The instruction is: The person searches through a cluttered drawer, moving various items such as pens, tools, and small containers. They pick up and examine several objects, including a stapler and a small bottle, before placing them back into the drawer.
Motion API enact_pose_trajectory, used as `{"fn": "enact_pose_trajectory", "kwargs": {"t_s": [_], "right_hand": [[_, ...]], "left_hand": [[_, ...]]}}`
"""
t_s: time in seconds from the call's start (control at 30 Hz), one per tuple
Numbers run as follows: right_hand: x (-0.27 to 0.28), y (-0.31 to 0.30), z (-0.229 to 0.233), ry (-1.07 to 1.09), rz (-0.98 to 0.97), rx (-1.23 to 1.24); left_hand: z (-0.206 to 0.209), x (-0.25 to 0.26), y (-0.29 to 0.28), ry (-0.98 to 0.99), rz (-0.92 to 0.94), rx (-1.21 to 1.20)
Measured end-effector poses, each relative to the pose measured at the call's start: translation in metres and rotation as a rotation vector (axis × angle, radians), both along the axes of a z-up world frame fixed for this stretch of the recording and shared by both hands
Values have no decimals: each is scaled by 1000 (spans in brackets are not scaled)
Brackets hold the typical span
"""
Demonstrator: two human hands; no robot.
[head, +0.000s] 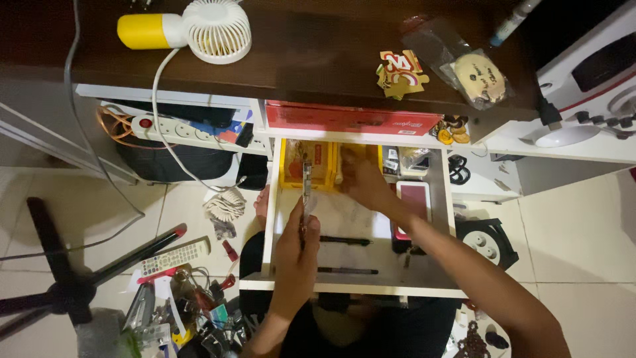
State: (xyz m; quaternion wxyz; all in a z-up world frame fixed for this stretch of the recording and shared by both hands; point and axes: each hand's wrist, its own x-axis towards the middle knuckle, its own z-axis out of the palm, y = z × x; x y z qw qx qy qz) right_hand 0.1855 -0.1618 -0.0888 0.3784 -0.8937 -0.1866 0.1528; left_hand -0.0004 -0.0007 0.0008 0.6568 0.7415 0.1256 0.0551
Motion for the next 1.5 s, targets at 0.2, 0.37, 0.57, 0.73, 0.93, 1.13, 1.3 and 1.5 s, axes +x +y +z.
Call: {"fn": "enact_pose_trajectory", "kwargs": {"t_s": [0.2, 0.37, 0.57, 0.73, 0.93, 1.13, 1.3, 1.5], "right_hand": [[1, -3, 3, -484, 155, 102], [-5, -2, 1, -272, 91, 74], [-3, 0, -3, -187, 33, 25], [2, -2, -15, -87, -25, 105], [5, -2, -21, -66, -8, 161], [1, 0, -13, 104, -63, 190], [11, -10, 2, -25, 121, -151], [-38, -35, 48, -399, 145, -445]], "left_hand": [[2, 0, 0, 29, 15, 4], [-5, -1, 0, -65, 14, 52], [-8, -2, -1, 4, 7, -24], [-4, -2, -1, -27, 7, 29], [2, -1, 0, -5, 0, 14], [-1, -3, 1, -40, 7, 31], [-5, 0, 2, -40, 2, 34], [4, -4, 0, -74, 21, 34]]}}
